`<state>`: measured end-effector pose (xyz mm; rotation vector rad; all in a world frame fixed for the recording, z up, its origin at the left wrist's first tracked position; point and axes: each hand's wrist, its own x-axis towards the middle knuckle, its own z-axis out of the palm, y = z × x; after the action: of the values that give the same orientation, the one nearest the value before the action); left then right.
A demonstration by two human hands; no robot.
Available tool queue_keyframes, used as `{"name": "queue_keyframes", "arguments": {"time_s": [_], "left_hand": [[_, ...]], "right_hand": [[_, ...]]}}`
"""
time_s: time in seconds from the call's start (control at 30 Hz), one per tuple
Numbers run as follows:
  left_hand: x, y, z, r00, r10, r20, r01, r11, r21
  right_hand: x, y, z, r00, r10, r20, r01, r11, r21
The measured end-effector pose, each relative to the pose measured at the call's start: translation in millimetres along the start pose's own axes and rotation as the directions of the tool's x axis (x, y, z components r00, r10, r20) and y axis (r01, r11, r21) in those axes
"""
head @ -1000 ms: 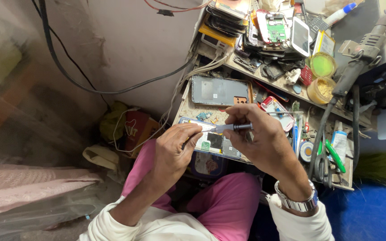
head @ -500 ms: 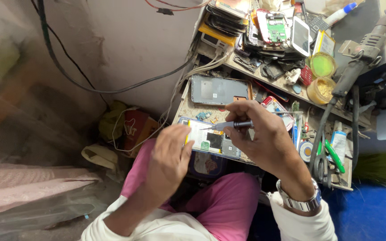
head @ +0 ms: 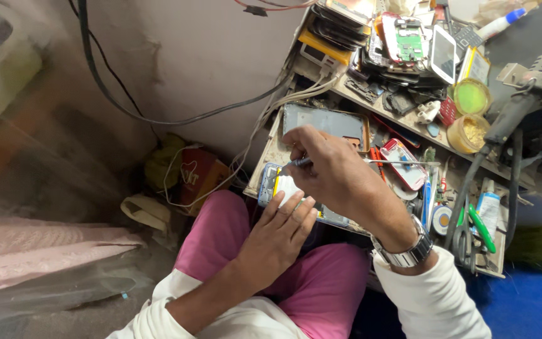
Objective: The person uses a screwdriver to remove screws from the back of a disassembled smartphone, then reassembles the device and tests the screen by powering it on.
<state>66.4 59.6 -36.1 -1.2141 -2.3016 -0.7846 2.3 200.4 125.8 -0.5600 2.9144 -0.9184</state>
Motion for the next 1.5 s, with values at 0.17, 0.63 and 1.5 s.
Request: {"name": "queue_keyframes", "arguments": {"time_s": [0.17, 0.63, 1.5], "left_hand": [[-1.0, 0.3, 0.9, 1.000, -0.018, 0.022, 0.019, 0.999, -0.043], [-0.7, 0.3, -0.3, 0.999, -0.034, 0.029, 0.036, 0.995, -0.093], [-0.6, -6.6, 2.7, 1.000, 0.019, -0.010, -0.019, 0.999, -0.043]], "right_hand": [[7.3, -1.3, 3.0, 1.000, -0.012, 0.015, 0.013, 0.998, -0.067], [11.8, -6.9, 2.4, 0.998, 0.029, 0.049, -0.027, 0.999, -0.043], [13.5, 2.1, 5.1, 0.998, -0.009, 0.064, 0.012, 0.999, -0.049]]}}
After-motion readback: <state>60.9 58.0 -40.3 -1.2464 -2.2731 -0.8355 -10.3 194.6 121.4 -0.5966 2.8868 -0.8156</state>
